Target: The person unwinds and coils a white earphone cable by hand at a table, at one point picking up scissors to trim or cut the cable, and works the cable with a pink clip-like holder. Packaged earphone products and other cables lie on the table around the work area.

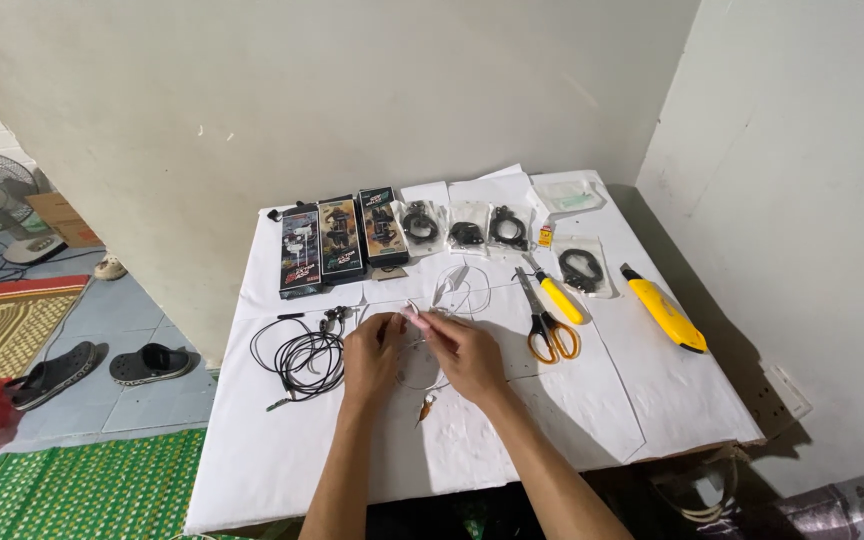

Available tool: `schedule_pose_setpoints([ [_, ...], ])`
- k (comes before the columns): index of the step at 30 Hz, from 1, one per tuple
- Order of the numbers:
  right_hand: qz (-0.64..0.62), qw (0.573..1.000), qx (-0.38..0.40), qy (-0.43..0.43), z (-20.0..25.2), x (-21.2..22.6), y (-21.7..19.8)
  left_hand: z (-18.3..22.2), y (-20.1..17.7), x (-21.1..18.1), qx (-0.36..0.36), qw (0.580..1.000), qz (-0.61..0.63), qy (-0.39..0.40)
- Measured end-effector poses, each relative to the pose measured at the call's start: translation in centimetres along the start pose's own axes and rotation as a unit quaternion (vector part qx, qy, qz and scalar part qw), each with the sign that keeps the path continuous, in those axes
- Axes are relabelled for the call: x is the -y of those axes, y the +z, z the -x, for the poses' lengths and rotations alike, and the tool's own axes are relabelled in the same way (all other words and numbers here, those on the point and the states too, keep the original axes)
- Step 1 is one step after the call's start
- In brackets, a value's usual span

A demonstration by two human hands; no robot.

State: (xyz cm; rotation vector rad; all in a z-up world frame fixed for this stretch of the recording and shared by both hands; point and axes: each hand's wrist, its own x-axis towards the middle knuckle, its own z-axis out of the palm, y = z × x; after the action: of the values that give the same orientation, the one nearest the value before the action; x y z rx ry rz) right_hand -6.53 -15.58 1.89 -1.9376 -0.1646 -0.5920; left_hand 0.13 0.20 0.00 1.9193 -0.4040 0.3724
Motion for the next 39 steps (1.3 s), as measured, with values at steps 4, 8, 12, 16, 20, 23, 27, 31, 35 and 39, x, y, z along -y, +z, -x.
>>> schedule_pose_setpoints([
  [4, 0.110, 0.994, 0.000, -0.017, 0.0, -1.8, 0.7, 0.2, -0.2, -0.4, 0.015, 1.000, -0.008, 0.001],
  [8, 0.123, 0.992, -0.005, -0.026, -0.1, -3.2, 1.0, 0.2, -0.2, -0.6, 0.030, 1.000, 0.001, 0.004],
  [12, 0.107, 0.993, -0.001, -0.048, 0.0, -2.0, 0.7, 0.1, 0.1, 0.9, 0.035, 0.999, 0.025, 0.002],
  [16, 0.123, 0.992, -0.007, -0.036, 0.0, -2.2, 0.8, 0.2, 0.1, 0.1, 0.032, 0.999, 0.042, 0.004],
  [20, 0.126, 0.991, -0.006, -0.041, 0.0, -2.8, 1.0, 0.4, -0.2, -0.5, 0.008, 0.999, 0.042, 0.002],
  [23, 0.109, 0.993, 0.000, -0.042, 0.0, -2.0, 0.7, 0.3, -0.2, -0.3, 0.003, 0.999, 0.045, -0.002],
  [27, 0.110, 0.993, 0.012, -0.048, 0.4, -0.4, 0.3, 0.2, -0.1, 0.7, 0.012, 0.999, 0.042, 0.002],
  [31, 0.121, 0.992, 0.006, -0.047, -0.1, -2.3, 0.7, 0.3, -0.2, -0.3, 0.008, 0.999, 0.037, -0.002],
  [35, 0.117, 0.991, 0.000, -0.061, 0.0, -2.4, 0.7, 0.3, -0.1, 0.1, 0.007, 0.999, 0.040, -0.006],
  [39, 0.109, 0.993, -0.005, -0.032, -0.2, -2.6, 0.9, 0.0, 0.3, 1.3, 0.013, 0.999, 0.032, 0.008],
])
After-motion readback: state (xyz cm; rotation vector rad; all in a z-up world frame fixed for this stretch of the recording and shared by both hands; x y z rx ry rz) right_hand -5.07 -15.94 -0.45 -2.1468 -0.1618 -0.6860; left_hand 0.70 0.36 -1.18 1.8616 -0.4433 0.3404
